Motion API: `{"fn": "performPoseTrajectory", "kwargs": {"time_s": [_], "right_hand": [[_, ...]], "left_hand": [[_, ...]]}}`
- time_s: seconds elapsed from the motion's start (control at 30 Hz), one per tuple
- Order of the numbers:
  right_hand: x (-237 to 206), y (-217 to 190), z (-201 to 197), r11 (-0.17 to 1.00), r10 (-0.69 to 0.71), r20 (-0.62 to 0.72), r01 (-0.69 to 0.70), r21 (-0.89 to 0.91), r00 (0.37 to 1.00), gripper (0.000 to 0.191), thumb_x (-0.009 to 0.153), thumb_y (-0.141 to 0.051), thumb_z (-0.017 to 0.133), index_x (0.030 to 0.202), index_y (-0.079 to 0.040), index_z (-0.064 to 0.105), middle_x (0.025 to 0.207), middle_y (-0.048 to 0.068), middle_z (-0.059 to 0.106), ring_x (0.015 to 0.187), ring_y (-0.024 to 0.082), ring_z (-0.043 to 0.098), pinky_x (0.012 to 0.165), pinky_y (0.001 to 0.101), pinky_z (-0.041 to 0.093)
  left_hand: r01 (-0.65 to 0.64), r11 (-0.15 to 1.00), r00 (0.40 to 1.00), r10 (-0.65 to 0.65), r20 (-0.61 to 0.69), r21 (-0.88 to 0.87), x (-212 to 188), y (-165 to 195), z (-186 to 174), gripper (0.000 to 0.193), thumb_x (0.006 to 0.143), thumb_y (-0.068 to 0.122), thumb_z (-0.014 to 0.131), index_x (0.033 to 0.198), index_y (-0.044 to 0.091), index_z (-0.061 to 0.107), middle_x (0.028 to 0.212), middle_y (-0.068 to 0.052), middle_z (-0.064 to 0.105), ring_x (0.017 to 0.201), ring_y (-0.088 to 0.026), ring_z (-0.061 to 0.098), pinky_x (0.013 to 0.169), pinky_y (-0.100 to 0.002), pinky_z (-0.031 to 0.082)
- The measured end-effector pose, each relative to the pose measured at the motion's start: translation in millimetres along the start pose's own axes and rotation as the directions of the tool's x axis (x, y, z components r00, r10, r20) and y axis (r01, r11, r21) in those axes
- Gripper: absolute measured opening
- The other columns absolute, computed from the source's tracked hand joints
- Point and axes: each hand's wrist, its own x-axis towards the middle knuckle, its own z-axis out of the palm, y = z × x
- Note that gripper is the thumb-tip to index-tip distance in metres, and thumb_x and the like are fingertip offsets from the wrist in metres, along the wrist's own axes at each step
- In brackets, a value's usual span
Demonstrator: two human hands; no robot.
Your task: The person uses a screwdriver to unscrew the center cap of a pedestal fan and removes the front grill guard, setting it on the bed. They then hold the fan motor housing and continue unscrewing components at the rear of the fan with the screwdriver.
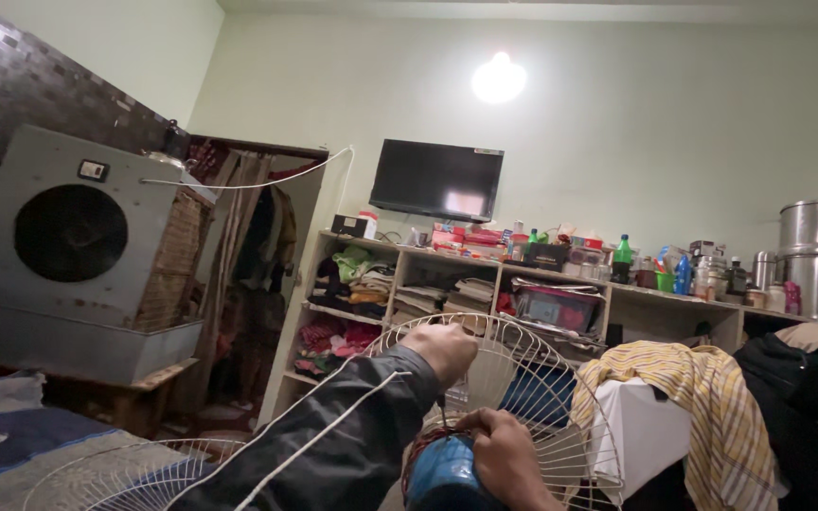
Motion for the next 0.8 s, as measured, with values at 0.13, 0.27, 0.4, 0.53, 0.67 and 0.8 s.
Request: {"fn": "performPoseTrajectory", "kwargs": {"time_s": [0.13,0.27,0.4,0.53,0.67,0.8], "right_hand": [[-1,-4,0,0.998,0.061,0.019,-0.061,-0.022,0.998,0.025,0.084,-0.014,0.061,0.095,-0.015,0.083,0.102,0.012,0.078,0.105,0.028,0.073,0.097,0.0381,0.053],[-2,-9,-2,0.996,0.075,0.011,-0.075,-0.039,0.997,0.024,0.084,-0.014,0.063,0.095,-0.015,0.084,0.105,0.012,0.077,0.106,0.028,0.072,0.098,0.0382,0.052],[-2,-11,-4,0.995,0.102,0.037,-0.101,-0.026,0.994,0.024,0.085,-0.014,0.062,0.096,-0.014,0.084,0.105,0.011,0.078,0.106,0.027,0.072,0.099,0.0379,0.052],[-3,-11,-4,0.996,0.09,0.021,-0.09,-0.016,0.996,0.024,0.084,-0.014,0.062,0.095,-0.014,0.084,0.104,0.012,0.078,0.105,0.028,0.072,0.098,0.038,0.053],[-2,-11,-3,0.998,0.057,0.015,-0.057,-0.003,0.998,0.025,0.084,-0.014,0.061,0.094,-0.014,0.084,0.102,0.012,0.078,0.105,0.028,0.073,0.098,0.0379,0.053],[-2,-9,-3,0.998,0.069,0.019,-0.069,-0.004,0.997,0.024,0.084,-0.014,0.061,0.094,-0.014,0.084,0.103,0.012,0.078,0.105,0.029,0.073,0.097,0.0384,0.053]], "left_hand": [[0.051,0.999,0.994,-0.05,0.097,-0.01,-2,2,-8,0.019,0.091,0.01,0.069,0.109,0.007,0.076,0.114,-0.017,0.074,0.106,-0.031,0.073,0.086,-0.041,0.061],[0.054,0.998,0.991,-0.051,0.124,-0.017,-5,-1,-11,0.023,0.086,0.007,0.074,0.109,0.007,0.076,0.115,-0.018,0.074,0.107,-0.032,0.073,0.087,-0.041,0.061],[0.034,0.999,0.989,-0.034,0.143,0.0,-4,-4,-9,0.025,0.08,0.007,0.077,0.105,0.006,0.077,0.111,-0.017,0.075,0.106,-0.032,0.073,0.085,-0.042,0.062],[0.004,1.0,0.997,-0.006,0.071,0.015,-1,-6,-1,0.022,0.082,0.008,0.075,0.104,0.007,0.078,0.11,-0.017,0.075,0.106,-0.033,0.073,0.085,-0.043,0.062],[0.036,0.999,0.997,-0.035,0.065,-0.009,4,-11,7,0.02,0.085,0.011,0.073,0.104,0.009,0.079,0.11,-0.017,0.075,0.104,-0.033,0.073,0.084,-0.043,0.062],[0.019,0.999,1.0,-0.019,-0.002,0.029,6,-11,13,0.017,0.089,0.013,0.069,0.102,0.01,0.079,0.107,-0.016,0.076,0.101,-0.032,0.074,0.082,-0.045,0.06]]}}
